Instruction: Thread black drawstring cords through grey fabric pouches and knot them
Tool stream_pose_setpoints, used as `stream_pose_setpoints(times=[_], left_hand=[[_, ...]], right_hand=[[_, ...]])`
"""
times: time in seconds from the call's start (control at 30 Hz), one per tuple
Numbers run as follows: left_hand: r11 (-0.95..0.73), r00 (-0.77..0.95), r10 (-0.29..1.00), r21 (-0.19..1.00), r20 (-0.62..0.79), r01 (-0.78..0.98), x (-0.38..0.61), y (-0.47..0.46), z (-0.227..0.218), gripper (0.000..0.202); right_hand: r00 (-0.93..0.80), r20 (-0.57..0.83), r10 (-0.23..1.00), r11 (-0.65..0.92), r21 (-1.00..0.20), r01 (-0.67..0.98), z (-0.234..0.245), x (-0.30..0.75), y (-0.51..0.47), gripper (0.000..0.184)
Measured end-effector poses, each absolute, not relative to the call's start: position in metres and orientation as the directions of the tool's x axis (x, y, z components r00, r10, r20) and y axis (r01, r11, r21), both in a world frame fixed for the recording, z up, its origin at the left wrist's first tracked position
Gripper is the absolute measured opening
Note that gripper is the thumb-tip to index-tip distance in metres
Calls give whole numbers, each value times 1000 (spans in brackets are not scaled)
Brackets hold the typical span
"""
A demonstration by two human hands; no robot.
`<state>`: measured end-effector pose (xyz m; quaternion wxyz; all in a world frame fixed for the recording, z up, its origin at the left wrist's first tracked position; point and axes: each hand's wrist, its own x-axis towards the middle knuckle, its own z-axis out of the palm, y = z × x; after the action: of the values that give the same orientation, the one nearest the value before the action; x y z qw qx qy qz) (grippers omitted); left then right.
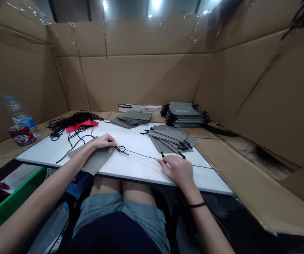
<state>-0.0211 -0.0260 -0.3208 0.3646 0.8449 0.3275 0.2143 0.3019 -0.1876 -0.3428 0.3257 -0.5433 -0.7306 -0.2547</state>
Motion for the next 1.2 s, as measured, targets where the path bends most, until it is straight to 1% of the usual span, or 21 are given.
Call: stream_pose_setpoints(times=[0.1,0.17,0.27,0.43,0.53,0.6,0.67,0.8,0.87,0.97,1.03,1.2], left_hand=[[-543,739,666,745,102,387,-7,-34,-318,40],[-562,765,639,731,86,387,2,-39,-316,40],[-592,763,639,695,97,408,9,-42,-315,40],[-703,751,631,553,193,448,6,-42,-319,35],[-720,724,656,465,213,515,1,-39,-321,34],[-712,706,675,440,216,546,-1,-37,-322,33],[-707,694,685,429,220,562,-1,-37,-324,32],[-723,705,672,405,228,559,10,-43,-326,30],[-738,715,659,387,234,553,16,-47,-326,29],[-743,714,658,356,239,566,21,-52,-326,28],[-744,712,659,350,242,570,21,-53,-326,28],[-759,739,632,380,234,529,22,-52,-327,30]], right_hand=[[-264,771,580,334,71,940,-342,294,-187,35],[-269,782,562,347,72,935,-342,290,-186,35],[-251,788,562,343,54,938,-343,287,-184,34],[-262,793,550,355,62,933,-342,288,-186,28],[-214,809,548,294,53,954,-342,290,-189,25],[-188,812,553,241,60,969,-342,292,-191,27],[-212,812,544,225,102,969,-343,292,-191,32],[-336,795,506,267,226,937,-344,283,-190,38],[-354,791,499,267,249,931,-344,273,-188,39],[-325,788,523,248,224,942,-345,259,-185,41],[-292,770,567,249,178,952,-345,255,-184,41],[-216,657,723,300,-17,954,-338,270,-178,45]])
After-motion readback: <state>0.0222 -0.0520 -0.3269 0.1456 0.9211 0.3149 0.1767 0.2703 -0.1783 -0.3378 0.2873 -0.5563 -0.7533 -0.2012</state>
